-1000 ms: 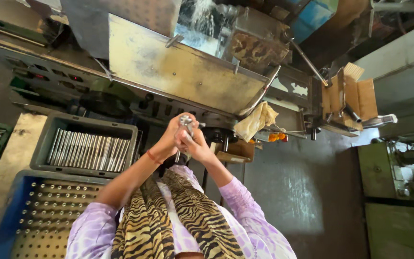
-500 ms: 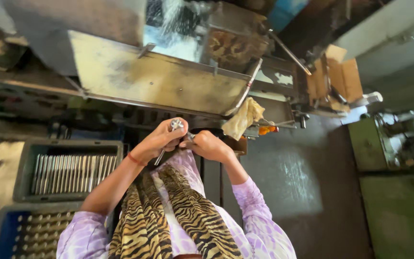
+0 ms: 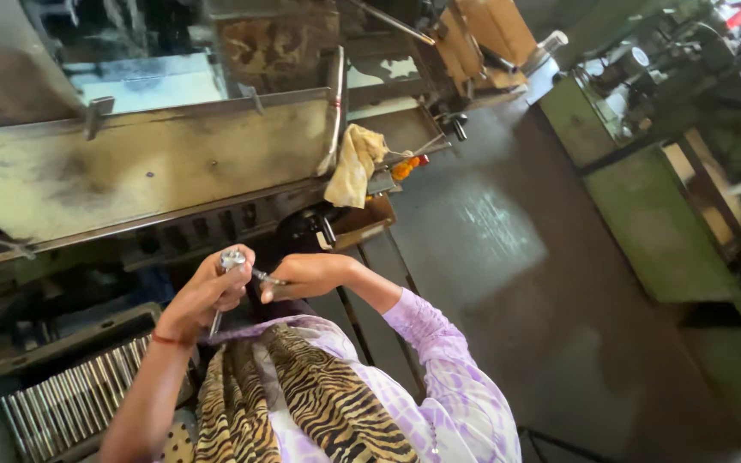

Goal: The person repeatedly picks up small metal rods from a tray, inserts them into a grinding machine, and operates a lever to grind the ends. After each cycle, the person removes the rod and places it into a separate tray.

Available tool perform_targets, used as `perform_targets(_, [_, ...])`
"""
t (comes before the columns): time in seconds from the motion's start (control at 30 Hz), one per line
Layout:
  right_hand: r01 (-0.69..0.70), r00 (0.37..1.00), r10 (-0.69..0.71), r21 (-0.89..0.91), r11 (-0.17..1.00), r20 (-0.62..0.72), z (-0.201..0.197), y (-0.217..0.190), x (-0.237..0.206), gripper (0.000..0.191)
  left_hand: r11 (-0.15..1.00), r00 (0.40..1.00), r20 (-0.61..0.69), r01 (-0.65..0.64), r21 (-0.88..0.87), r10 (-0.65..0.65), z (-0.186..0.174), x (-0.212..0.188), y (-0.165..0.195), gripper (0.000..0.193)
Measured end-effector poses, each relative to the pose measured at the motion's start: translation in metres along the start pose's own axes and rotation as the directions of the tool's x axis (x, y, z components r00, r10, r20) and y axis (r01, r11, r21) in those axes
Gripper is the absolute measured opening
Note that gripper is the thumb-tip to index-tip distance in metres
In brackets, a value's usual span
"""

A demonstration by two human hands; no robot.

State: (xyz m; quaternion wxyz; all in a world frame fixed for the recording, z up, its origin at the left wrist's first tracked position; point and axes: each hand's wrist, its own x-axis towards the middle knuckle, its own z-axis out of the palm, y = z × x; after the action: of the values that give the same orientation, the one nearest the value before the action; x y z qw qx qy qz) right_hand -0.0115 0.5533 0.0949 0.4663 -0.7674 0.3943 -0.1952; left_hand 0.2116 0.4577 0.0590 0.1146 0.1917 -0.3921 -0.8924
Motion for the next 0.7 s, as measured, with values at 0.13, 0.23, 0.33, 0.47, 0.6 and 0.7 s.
perform_targets(0.13, [-0.059, 0.989, 0.052, 0.049, 0.997, 0.141, 0.011, -0.002, -0.003, 0.035, 0.994, 0.993, 0.057, 0.100, 0.043, -0.102, -0.013, -0.010, -0.019, 0.016])
perform_targets(0.23, [-0.216, 0.961, 0.249, -0.231, 0.949, 0.122, 0.022, -0.007, -0.001, 0.040, 0.985, 0.985, 0.041, 0.167, 0.038, -0.169, -0.021, -0.019, -0.038, 0.017])
perform_targets(0.33, [-0.225, 0.973, 0.225, -0.372, 0.901, -0.044, 0.037, -0.011, -0.001, 0.035, 0.980, 0.979, -0.047, 0.198, 0.001, -0.198, -0.025, -0.025, -0.053, 0.020])
perform_targets(0.47, [-0.180, 0.964, 0.131, -0.206, 0.962, -0.232, 0.052, -0.006, 0.000, 0.033, 0.991, 0.968, -0.227, 0.089, -0.101, -0.110, -0.019, -0.026, -0.063, 0.018])
perform_targets(0.6, [-0.135, 0.971, 0.109, -0.114, 0.984, -0.214, 0.054, 0.001, -0.003, 0.030, 0.988, 0.968, -0.252, -0.047, -0.150, 0.008, -0.005, -0.022, -0.068, 0.019])
perform_targets(0.7, [-0.149, 0.978, 0.140, -0.052, 0.987, -0.156, 0.052, 0.001, -0.006, 0.030, 0.983, 0.967, -0.253, -0.059, -0.172, 0.014, 0.002, -0.022, -0.069, 0.018])
